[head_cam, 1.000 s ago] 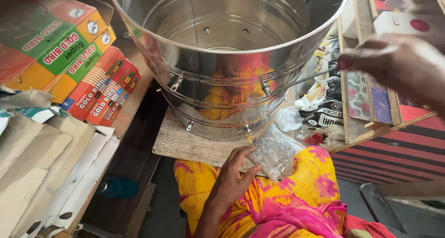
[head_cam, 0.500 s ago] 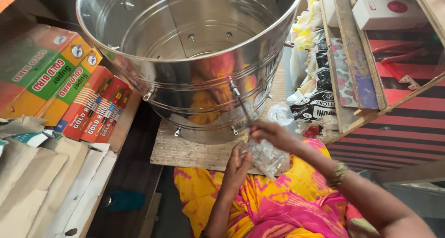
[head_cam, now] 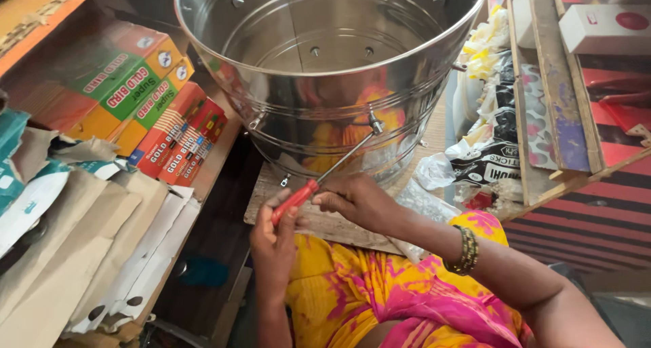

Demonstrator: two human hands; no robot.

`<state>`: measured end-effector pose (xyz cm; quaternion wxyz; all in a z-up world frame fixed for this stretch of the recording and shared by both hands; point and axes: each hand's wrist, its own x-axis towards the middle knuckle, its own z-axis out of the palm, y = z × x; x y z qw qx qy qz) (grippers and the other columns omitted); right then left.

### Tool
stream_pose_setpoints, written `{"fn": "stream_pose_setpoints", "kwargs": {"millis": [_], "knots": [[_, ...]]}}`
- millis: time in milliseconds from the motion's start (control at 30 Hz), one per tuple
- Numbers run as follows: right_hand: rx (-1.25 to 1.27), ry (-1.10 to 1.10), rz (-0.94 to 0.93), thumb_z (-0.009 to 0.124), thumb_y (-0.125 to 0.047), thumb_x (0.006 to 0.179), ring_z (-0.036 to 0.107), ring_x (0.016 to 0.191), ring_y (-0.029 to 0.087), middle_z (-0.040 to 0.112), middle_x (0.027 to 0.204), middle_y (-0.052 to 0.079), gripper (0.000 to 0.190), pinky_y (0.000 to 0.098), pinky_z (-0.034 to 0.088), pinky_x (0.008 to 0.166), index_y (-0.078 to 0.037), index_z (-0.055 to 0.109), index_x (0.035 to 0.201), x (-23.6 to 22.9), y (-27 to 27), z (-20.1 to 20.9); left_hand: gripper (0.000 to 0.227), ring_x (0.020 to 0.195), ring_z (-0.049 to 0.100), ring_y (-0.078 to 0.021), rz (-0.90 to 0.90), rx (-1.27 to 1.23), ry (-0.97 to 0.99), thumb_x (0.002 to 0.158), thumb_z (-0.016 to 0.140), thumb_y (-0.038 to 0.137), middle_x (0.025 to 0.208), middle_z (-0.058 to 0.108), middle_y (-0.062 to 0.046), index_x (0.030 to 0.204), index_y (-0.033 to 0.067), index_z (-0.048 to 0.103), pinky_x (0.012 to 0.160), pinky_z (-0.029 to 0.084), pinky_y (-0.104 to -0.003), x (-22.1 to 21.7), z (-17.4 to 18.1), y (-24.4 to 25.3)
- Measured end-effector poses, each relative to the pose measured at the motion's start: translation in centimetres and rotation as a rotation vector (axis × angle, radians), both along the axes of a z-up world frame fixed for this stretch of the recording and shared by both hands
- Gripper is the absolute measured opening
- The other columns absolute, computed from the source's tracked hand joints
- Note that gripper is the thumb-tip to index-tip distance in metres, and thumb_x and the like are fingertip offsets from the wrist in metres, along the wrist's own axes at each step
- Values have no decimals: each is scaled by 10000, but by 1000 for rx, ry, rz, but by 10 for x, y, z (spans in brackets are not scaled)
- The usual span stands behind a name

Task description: The person sits on the floor and uses a screwdriver to tighten screws on the side of a large stainless steel container. They rotate the container to access different fasteners and continue securing them throughout the clip.

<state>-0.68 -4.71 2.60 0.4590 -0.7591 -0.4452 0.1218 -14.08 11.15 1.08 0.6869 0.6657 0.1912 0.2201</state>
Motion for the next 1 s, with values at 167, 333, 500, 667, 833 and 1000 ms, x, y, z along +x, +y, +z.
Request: {"fn": "stream_pose_setpoints", "kwargs": {"millis": [167, 333, 500, 667, 833, 1000], "knots": [[151, -673, -29, 759, -217, 919, 616, 859, 319, 620, 911, 107, 182, 435, 491, 753, -82, 673, 1005, -25, -17, 82, 280, 789, 676, -105, 22, 425, -46, 960, 686, 139, 941, 743, -85, 1199, -6, 669, 656, 562, -266, -10, 76, -11], [234, -710, -94, 648, -7, 923, 640, 972, 309, 639, 1041, 120, 191, 418, 530, 814, -80, 665, 1099, -9, -43, 103, 265, 788, 691, -95, 115, 555, -51, 952, 691, 140, 950, 755, -83, 1175, -2, 676, 672, 558, -262, -37, 83, -13], [-185, -287, -519, 645, -274, 1051, 566, 584, 360, 586, 655, 176, 313, 440, 464, 589, 9, 700, 927, 30, -57, 100, 288, 725, 648, -84, 192, 280, 34, 951, 678, 155, 928, 744, -67, 1187, -10, 678, 646, 553, -242, -72, 54, -3], [-201, -4, -529, 607, -390, 996, 629, 504, 169, 651, 574, 63, 426, 352, 490, 492, -5, 730, 863, 48, -45, 78, 309, 720, 634, -84, 199, 167, 49, 951, 683, 150, 898, 728, -75, 1203, -28, 681, 648, 555, -242, -83, 32, 2], [114, 472, -437, 545, -358, 1036, 553, 482, 124, 625, 616, 47, 408, 296, 459, 441, -1, 691, 902, 60, -42, 47, 317, 720, 661, -87, 113, 143, 159, 949, 653, 126, 858, 737, -81, 1235, -8, 669, 642, 565, -245, -88, 12, 9], [446, 886, -413, 552, -303, 1033, 455, 423, 123, 500, 554, 2, 312, 285, 385, 390, -44, 618, 872, 63, -43, 21, 295, 721, 691, -91, 23, 124, 260, 947, 635, 124, 886, 751, -74, 1211, -4, 670, 646, 567, -245, -90, -20, 17]]}}
